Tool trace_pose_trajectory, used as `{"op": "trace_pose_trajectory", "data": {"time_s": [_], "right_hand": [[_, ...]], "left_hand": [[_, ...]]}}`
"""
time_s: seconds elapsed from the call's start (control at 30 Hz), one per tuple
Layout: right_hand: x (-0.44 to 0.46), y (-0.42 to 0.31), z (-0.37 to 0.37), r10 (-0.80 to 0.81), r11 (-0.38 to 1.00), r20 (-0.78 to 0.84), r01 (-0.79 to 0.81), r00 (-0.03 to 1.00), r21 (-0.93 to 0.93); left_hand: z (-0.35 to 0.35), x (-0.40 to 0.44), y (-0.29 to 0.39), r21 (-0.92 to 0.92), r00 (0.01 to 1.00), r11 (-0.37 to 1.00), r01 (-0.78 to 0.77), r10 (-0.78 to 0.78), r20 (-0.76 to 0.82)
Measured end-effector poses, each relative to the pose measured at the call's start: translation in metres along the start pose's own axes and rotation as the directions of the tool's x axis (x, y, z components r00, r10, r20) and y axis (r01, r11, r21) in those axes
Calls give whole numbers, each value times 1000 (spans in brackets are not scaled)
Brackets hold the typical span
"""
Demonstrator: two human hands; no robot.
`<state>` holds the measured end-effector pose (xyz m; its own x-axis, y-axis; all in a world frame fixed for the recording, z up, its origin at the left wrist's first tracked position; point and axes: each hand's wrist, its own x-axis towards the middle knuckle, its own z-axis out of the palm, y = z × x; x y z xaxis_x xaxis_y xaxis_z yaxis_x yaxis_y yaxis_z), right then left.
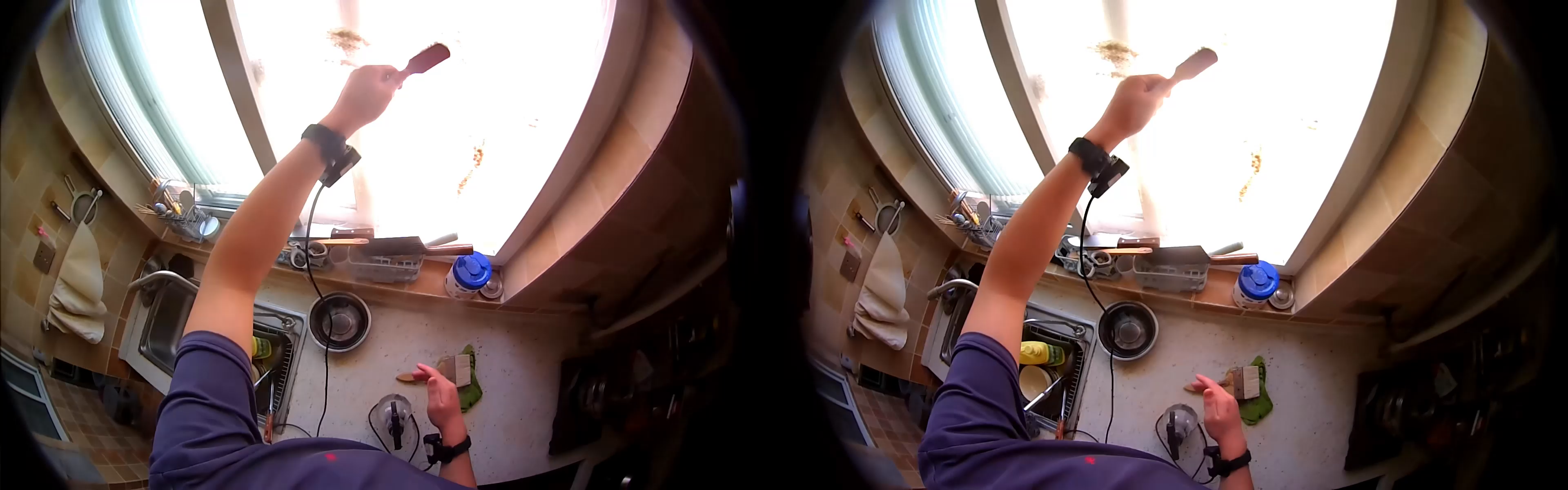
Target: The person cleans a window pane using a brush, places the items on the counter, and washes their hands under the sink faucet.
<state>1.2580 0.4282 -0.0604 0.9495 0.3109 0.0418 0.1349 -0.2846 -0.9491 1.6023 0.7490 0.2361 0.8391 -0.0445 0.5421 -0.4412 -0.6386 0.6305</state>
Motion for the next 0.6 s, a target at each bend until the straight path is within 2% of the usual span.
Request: {"op": "trace_pose_trajectory", "data": {"time_s": [0.07, 0.1, 0.17, 0.2, 0.3, 0.4, 0.5, 0.53, 0.57, 0.6], "right_hand": [[2, 6, 6, -16, 1000, 6, 16, 1000, 17], [1, 9, 7, -23, 999, 14, 23, 1000, 26], [2, 6, 9, -27, 1000, 20, 27, 999, -12], [3, 5, 10, -30, 999, 23, 30, 999, -31], [5, 2, 12, -32, 998, 59, 35, 998, -54], [5, -5, 14, -4, 997, 128, 15, 992, -81], [4, -6, 18, 1, 998, 125, 6, 992, -57], [4, -6, 19, 7, 998, 121, 0, 993, -58], [2, -6, 20, 18, 998, 119, -10, 993, -60], [2, -5, 19, 25, 998, 116, -18, 993, -63]], "left_hand": [[23, -16, -17, 44, 997, 996, -77, 77, 7], [31, -26, -21, 160, 987, 980, -117, 98, 126], [36, -36, -26, 178, 973, 974, -140, 102, 207], [34, -42, -23, 211, 965, 955, -211, 169, 199], [10, -28, -9, 207, 929, 912, -356, 369, -30], [-17, 4, 17, 270, 887, 905, -329, 394, -240], [7, 5, -3, 435, 866, 797, -420, 495, -72], [28, -3, -29, 451, 817, 719, -529, 574, 43], [46, -25, -32, 419, 931, 832, -364, 320, 175], [46, -34, -28, 425, 936, 835, -350, 297, 187]]}}
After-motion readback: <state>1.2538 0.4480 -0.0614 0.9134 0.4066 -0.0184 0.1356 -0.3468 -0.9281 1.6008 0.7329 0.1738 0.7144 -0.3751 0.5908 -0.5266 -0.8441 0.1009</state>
